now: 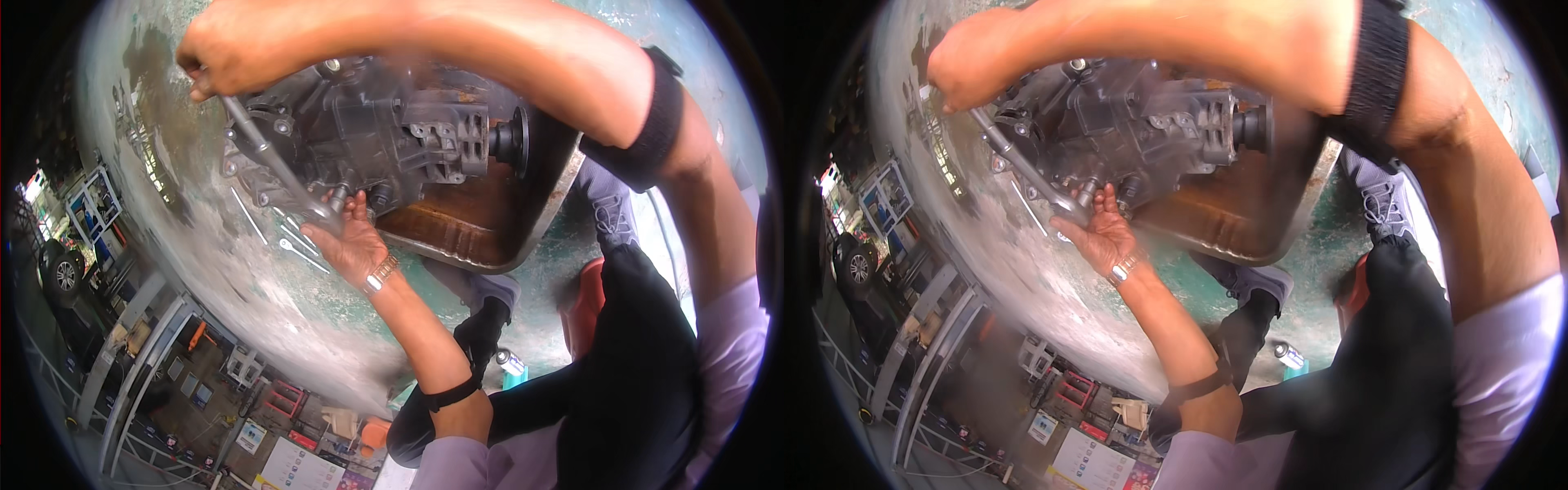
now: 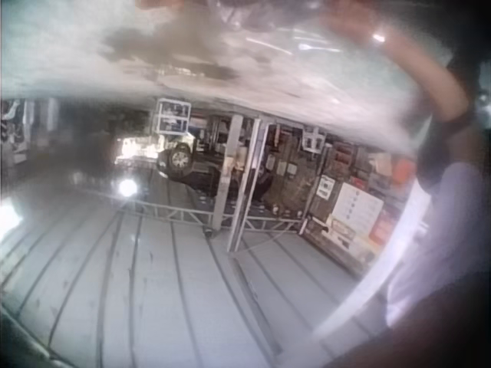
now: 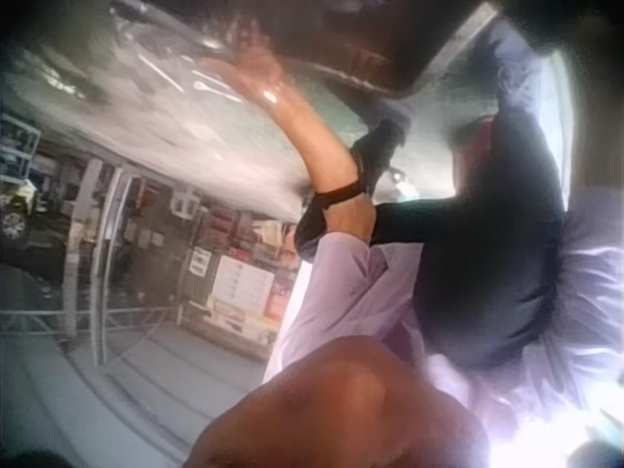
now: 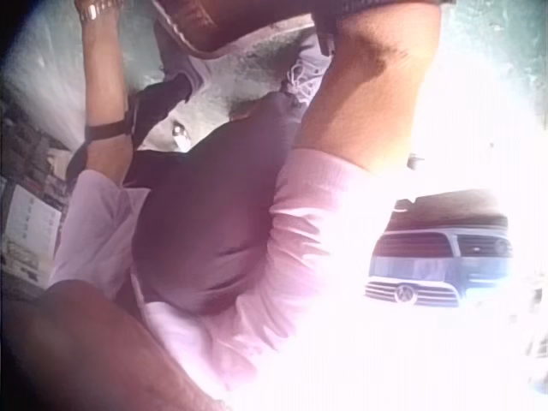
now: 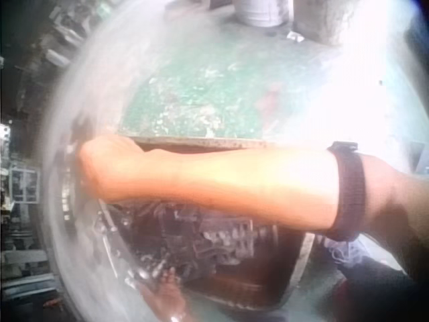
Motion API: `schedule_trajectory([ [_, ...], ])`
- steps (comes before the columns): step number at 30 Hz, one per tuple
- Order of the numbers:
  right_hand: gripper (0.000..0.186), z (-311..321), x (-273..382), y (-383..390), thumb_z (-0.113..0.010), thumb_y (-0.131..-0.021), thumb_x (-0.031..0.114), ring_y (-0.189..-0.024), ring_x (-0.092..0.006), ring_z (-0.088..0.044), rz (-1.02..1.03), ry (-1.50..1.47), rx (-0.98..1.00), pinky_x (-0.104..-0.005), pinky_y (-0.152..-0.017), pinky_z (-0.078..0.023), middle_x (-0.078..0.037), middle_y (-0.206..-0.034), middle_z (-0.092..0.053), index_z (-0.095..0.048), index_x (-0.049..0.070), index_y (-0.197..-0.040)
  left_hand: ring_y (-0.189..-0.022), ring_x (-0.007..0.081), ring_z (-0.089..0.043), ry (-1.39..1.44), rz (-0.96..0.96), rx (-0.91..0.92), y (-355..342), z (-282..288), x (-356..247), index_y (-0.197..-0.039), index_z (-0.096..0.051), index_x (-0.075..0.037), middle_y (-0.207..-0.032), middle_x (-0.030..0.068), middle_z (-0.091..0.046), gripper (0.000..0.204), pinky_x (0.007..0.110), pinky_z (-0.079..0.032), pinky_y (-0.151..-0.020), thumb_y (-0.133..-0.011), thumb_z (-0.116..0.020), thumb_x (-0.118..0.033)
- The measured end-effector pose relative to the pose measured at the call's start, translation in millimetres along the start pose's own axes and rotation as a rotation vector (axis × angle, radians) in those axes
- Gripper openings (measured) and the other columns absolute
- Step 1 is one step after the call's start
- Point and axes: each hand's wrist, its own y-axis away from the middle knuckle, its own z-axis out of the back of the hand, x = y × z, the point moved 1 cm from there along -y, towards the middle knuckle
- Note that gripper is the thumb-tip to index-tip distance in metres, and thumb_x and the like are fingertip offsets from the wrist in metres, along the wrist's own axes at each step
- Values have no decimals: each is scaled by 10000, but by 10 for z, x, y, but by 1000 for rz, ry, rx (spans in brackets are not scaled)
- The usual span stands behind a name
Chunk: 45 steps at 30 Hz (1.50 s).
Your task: The person uses a ratchet wrench to tighten bolts on a disassembled engine block placed in a metal tray. The person repeatedly rotates the ratchet handle to secure fasteners on the engine casing.
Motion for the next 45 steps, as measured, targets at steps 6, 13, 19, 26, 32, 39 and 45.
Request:
schedule_trajectory([
  [6,255,249,-155,345,-626,-837,166,-756,-438,-650,-92,-129,40,-473,-688,-526,-300,-749,-622,-659,-86,-825,-813,214,-627,-21,-75,10,-8,-34,8,-1168,-531,46,-900,119,-610,711,406,-601,-800,-837,-680,-566],
  [13,207,618,-21,1531,-579,-984,179,-549,-182,-552,-247,-236,69,-318,-517,-436,-92,-618,-535,-628,-4,-900,-911,274,-645,-100,-115,-30,-53,23,0,-1183,-523,56,-1071,162,-603,712,432,-608,-824,-833,-697,-539],
  [19,186,408,98,2725,-609,-929,179,-649,-396,-592,-428,-429,204,-437,-591,-479,-190,-704,-587,-627,5,-866,-964,291,-645,-218,-125,77,-46,89,-29,-1174,-542,61,-1063,192,-595,738,428,-616,-847,-804,-706,-556],
  [26,254,-670,437,3106,-608,-930,248,-772,-428,-637,-519,-569,891,-515,-693,-492,-251,-757,-621,-620,-5,-943,-905,258,-621,-360,-105,164,-70,121,-101,-1167,-554,74,-1027,175,-583,826,430,-604,-868,-754,-720,-621],
  [32,362,-995,475,2993,-576,-928,337,-917,-439,-630,-546,-597,1058,-511,-820,-485,-280,-924,-651,-630,-18,-975,-921,255,-621,-374,-46,197,-69,149,-159,-1209,-531,81,-1036,189,-582,836,438,-585,-911,-772,-712,-608],
  [39,351,185,368,2679,-618,-901,304,-866,-426,-649,-713,-444,891,-503,-787,-506,-261,-856,-661,-666,-40,-955,-1111,333,-591,84,7,291,34,222,-50,-1298,-484,93,-1323,246,-509,720,473,-501,-1019,-878,-686,-455],
  [45,188,757,197,1751,-693,-873,131,-639,-259,-633,-297,-292,312,-369,-599,-494,-149,-688,-617,-632,-41,-914,-1142,399,-567,167,-11,291,60,272,9,-1360,-401,105,-1392,255,-460,657,530,-434,-1076,-919,-654,-311],
])
